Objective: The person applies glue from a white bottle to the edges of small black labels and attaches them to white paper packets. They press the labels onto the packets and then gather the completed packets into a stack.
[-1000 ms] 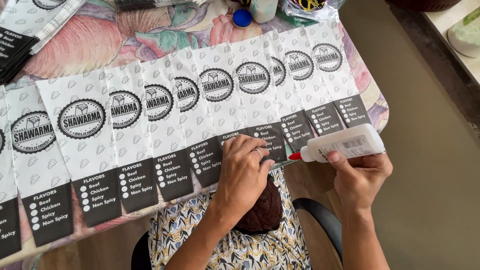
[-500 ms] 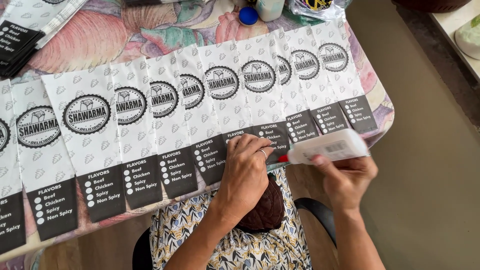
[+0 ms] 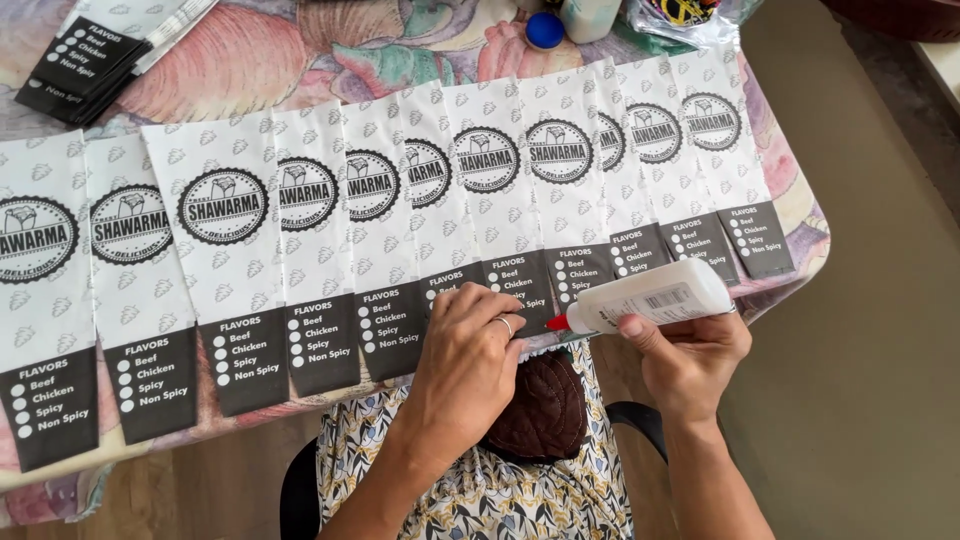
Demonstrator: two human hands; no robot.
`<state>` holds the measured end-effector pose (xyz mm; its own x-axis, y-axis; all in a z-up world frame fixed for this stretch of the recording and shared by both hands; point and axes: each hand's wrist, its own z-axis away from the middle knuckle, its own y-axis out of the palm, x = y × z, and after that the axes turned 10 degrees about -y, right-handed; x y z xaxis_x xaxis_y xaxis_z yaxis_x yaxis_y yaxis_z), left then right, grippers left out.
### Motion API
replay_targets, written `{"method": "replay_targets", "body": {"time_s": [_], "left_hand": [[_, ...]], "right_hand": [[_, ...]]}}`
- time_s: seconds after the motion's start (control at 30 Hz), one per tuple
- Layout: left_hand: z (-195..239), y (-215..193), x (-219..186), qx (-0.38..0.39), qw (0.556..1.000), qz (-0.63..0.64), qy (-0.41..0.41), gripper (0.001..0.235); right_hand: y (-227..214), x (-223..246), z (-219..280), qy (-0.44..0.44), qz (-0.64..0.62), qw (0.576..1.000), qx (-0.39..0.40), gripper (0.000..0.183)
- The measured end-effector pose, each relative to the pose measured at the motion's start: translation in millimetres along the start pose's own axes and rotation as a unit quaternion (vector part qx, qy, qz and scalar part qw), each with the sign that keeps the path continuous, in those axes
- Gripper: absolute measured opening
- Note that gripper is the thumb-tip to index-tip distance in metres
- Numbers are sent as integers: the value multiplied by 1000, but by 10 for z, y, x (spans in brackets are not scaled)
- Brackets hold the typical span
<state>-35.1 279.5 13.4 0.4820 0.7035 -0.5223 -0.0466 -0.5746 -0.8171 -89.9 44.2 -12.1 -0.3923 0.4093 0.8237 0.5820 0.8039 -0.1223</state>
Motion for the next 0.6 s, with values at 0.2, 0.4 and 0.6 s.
{"method": "replay_targets", "body": {"time_s": [0.2, 0.4, 0.6], "left_hand": [[-63, 56, -7, -75, 996, 37, 18, 13], [-73, -50, -17, -41, 998, 52, 13, 19], [-29, -96, -32, 1, 999, 47, -5, 30]], "right_hand": [[-68, -319, -21, -23, -114, 993, -37, 44], [-81, -219, -65, -13, -112, 994, -8, 41], [193, 84, 32, -12, -93, 995, 38, 48]]}}
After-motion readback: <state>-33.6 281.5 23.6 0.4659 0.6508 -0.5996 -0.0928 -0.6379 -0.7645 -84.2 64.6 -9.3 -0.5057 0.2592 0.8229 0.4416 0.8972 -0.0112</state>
